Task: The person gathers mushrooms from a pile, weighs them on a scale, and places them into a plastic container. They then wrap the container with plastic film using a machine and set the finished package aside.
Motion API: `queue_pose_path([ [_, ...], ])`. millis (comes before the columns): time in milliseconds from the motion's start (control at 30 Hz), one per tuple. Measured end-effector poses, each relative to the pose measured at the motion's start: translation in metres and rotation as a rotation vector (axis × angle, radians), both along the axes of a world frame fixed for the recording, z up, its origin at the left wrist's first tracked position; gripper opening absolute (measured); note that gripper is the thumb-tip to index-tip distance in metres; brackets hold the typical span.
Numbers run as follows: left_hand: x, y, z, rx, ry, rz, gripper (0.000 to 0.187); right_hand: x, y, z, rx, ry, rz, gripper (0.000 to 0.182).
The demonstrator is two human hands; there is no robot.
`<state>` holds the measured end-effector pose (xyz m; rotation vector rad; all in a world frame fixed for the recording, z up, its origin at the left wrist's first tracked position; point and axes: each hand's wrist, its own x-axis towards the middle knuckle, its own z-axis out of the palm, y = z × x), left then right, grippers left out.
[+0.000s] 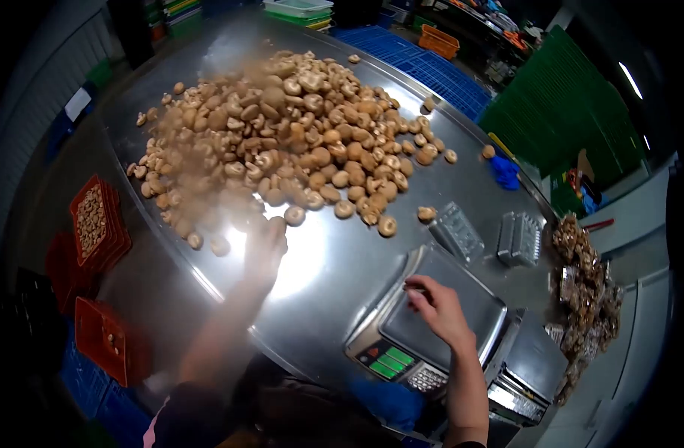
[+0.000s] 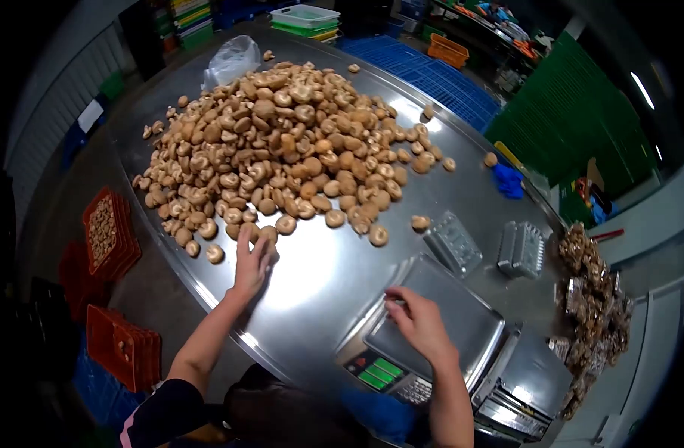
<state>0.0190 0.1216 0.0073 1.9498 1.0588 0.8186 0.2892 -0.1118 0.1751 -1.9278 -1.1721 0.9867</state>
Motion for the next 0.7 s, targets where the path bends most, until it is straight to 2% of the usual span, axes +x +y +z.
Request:
queue_pose_path([
  [67,-0.001,0.019,-0.002,0.179,0.136,-0.050,0.058,-0.007,0.056,-0.005,0.053,-0.051,0.135,0.029],
  [133,-0.012,0.040,-0.008,0.311,0.143,-0.165,0.061,0.001,0.108,-0.017,0.152,-0.076,0.200,0.038],
  [167,-0.019,0.057,-0.005,0.296,0.243,-0.165,0.059,0.007,0.135,-0.022,0.201,-0.087,0.231,0.042],
  [233,-0.039,0.116,0.014,0.435,0.032,-0.061,0.058,0.025,0.186,-0.020,0.217,-0.164,0.271,0.053],
  [333,-0.094,0.247,0.008,-0.171,-0.404,0.335,0.041,0.049,0.273,-0.006,0.305,-0.335,0.298,0.065],
  [400,-0.115,0.325,0.008,0.296,0.037,0.581,0.020,0.068,0.342,-0.002,0.382,-0.391,0.273,0.071],
  [433,-0.117,0.340,0.042,0.993,0.533,0.601,0.020,0.067,0.375,0.009,0.411,-0.378,0.201,0.072],
  [500,-0.118,0.379,0.042,0.432,0.301,0.502,0.039,0.071,0.449,0.019,0.519,-0.378,0.138,0.070],
  [600,-0.146,0.490,-0.012,0.102,0.027,0.454,0.060,0.083,0.564,0.008,0.717,-0.252,0.188,0.058],
  [633,-0.150,0.504,-0.029,-0.014,-0.045,0.434,0.067,0.080,0.590,-0.004,0.697,-0.325,0.245,0.055],
  [667,-0.120,0.474,-0.012,0.135,0.149,0.484,0.071,0.074,0.611,-0.017,0.675,-0.387,0.295,0.053],
  [700,-0.111,0.466,-0.007,0.123,0.132,0.455,0.073,0.068,0.629,-0.030,0.657,-0.450,0.338,0.050],
])
